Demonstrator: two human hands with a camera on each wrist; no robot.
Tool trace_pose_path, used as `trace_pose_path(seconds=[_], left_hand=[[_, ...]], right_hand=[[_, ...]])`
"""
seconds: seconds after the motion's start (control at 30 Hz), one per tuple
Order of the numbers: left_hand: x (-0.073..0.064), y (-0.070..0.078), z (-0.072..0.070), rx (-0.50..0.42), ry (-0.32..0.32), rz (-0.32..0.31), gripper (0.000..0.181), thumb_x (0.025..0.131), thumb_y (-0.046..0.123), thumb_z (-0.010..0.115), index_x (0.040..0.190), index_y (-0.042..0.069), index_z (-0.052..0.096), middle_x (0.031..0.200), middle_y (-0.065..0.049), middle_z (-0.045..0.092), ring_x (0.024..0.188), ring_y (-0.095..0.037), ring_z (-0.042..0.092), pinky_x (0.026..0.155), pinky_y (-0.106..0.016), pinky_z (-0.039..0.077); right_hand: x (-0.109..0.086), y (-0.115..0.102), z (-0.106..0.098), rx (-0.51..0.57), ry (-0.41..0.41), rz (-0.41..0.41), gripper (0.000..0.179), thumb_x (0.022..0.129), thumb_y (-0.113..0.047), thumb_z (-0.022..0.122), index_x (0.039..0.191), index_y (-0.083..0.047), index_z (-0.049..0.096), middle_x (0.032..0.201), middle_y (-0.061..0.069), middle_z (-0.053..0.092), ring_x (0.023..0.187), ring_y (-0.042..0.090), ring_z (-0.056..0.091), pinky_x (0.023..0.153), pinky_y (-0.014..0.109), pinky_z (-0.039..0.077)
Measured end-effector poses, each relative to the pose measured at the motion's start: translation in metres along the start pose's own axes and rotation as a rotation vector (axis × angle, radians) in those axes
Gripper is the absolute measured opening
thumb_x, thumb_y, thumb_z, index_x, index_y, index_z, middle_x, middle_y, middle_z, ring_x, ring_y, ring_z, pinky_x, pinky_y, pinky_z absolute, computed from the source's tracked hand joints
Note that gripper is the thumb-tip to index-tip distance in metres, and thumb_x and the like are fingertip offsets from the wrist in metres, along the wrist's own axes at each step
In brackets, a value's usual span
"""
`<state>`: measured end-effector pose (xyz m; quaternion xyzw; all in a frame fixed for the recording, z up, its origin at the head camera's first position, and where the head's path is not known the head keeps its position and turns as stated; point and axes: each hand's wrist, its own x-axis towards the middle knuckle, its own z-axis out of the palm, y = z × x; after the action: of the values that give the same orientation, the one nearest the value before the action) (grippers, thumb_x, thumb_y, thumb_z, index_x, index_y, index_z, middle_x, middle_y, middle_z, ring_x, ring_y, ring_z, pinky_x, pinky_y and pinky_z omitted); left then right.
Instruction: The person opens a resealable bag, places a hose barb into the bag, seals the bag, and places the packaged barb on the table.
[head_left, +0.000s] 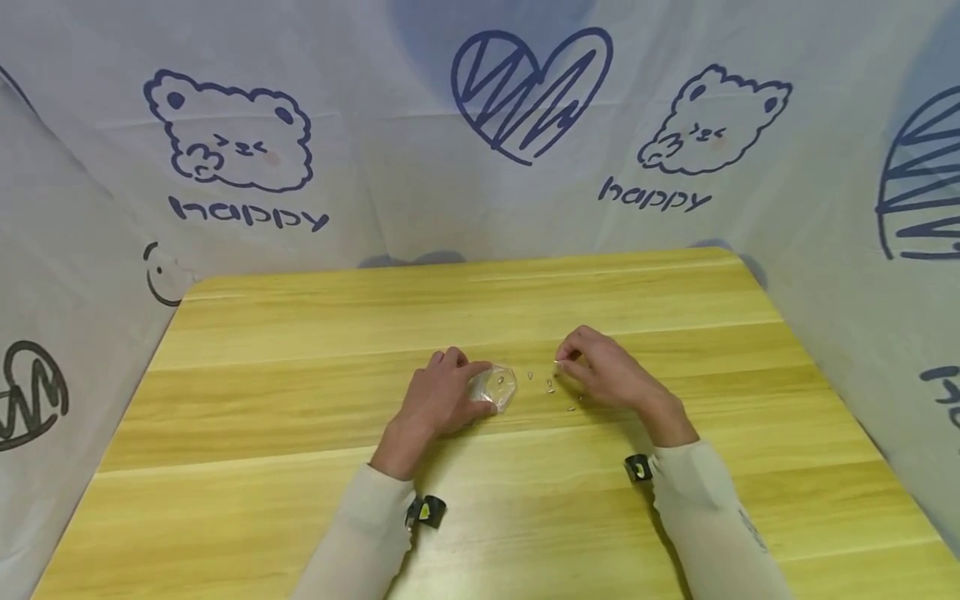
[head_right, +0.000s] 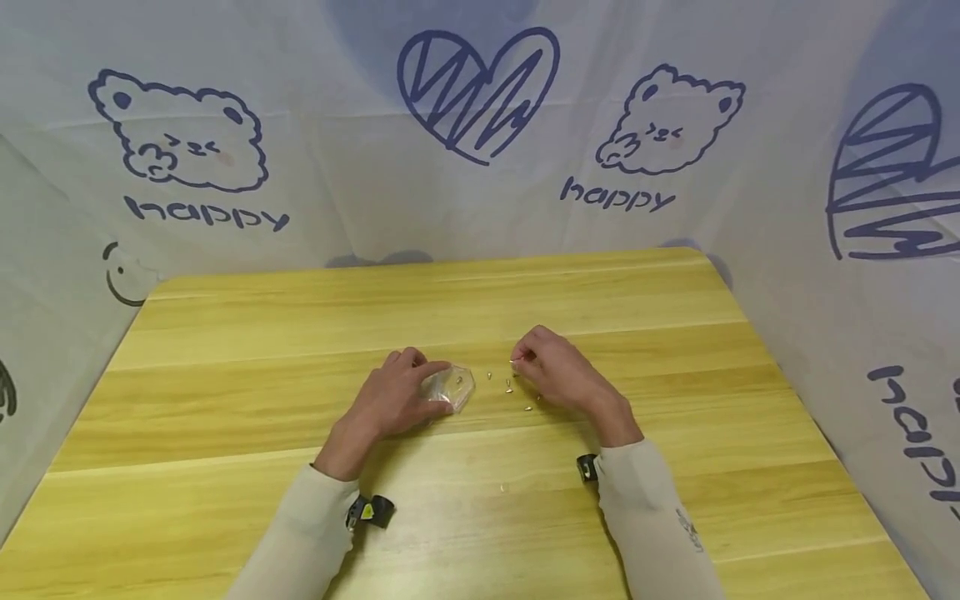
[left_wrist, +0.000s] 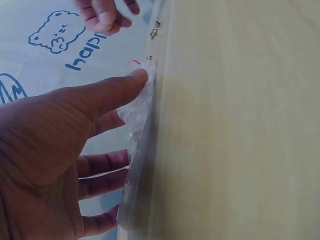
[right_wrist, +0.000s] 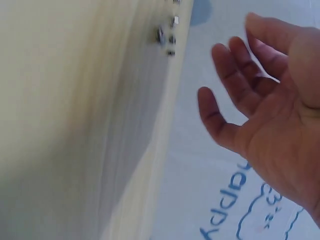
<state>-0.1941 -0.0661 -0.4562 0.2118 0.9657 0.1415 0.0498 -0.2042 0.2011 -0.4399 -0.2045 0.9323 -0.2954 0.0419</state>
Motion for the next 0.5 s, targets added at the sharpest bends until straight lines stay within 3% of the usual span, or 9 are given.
trace_pose_path(seconds=[0.13,0.37,0.5], left_hand=[[-0.001,0.000,-0.001,-0.005,0.008,0.007,0.064,0.081,0.053,0.071,0.137,0.026,0.056,0.120,-0.009,0.055,0.107,-0.026,0.051,0.083,-0.046,0.050],[-0.002,-0.001,-0.001,-0.009,0.017,0.014,0.062,0.082,0.052,0.072,0.136,0.026,0.057,0.120,-0.009,0.055,0.108,-0.027,0.052,0.082,-0.047,0.050],[-0.002,-0.002,-0.001,0.005,0.020,0.013,0.062,0.082,0.052,0.071,0.136,0.026,0.057,0.120,-0.008,0.055,0.108,-0.026,0.052,0.082,-0.047,0.050]], right_hand=[[0.005,-0.012,0.009,0.052,0.038,-0.022,0.006,0.098,-0.016,0.056,0.099,-0.012,0.062,0.106,0.003,0.058,0.102,0.021,0.059,0.089,0.041,0.049],[0.011,-0.032,0.030,0.099,0.071,0.042,0.007,0.097,-0.019,0.059,0.100,-0.014,0.063,0.107,0.001,0.060,0.104,0.020,0.060,0.090,0.041,0.049],[0.016,-0.041,0.040,0.069,0.042,0.077,0.009,0.097,-0.019,0.059,0.101,-0.013,0.064,0.106,0.002,0.060,0.100,0.019,0.059,0.089,0.039,0.050]])
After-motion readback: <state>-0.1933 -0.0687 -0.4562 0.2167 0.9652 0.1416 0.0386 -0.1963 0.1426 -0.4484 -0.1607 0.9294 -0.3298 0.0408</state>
